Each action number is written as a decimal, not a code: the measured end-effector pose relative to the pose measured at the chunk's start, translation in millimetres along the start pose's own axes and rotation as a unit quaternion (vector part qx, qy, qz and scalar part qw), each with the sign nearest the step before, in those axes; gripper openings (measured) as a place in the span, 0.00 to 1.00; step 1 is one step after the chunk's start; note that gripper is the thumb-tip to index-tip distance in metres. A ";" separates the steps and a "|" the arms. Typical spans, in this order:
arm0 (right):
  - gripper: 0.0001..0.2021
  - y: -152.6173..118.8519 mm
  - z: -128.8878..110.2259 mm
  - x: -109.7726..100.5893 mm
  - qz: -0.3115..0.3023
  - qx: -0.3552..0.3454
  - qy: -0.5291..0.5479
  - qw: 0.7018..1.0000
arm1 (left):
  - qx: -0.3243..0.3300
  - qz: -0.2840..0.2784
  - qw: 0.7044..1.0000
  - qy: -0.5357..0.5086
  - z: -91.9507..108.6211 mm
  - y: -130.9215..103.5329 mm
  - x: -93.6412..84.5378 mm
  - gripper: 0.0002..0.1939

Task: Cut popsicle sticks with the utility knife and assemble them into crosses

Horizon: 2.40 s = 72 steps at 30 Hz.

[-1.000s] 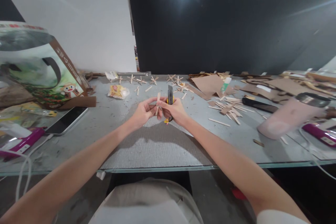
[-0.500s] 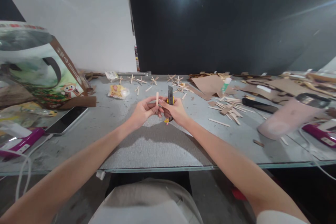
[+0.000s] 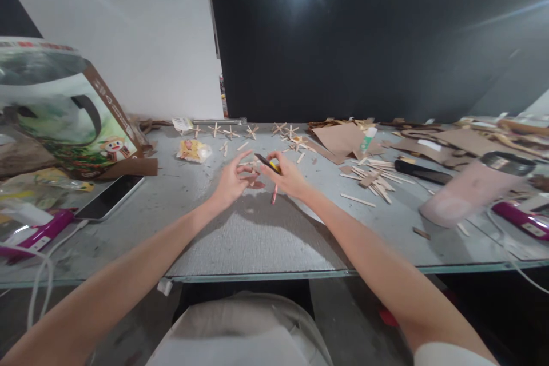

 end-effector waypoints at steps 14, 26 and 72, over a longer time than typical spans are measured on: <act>0.20 -1.7 0.5 -1.4 0.092 -0.015 0.008 0.996 | -0.085 -0.025 0.964 -0.250 26.5 1.7 1.3 0.47; 0.26 -19.0 -25.7 10.7 0.000 0.013 0.285 0.958 | -0.120 -0.148 0.961 -0.203 22.9 -12.2 19.8 0.45; 0.23 -26.5 -28.1 13.0 -0.048 0.026 0.319 0.946 | -0.120 -0.183 0.952 -0.215 15.9 -19.4 31.5 0.43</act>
Point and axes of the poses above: each hand's wrist, its own y-axis towards the middle knuckle, its own x-axis out of the palm, z = x × y, the point moved 6 cm from there along y, towards the middle knuckle, and after that the axes turned 14 degrees about x, right-handed, at the moved point
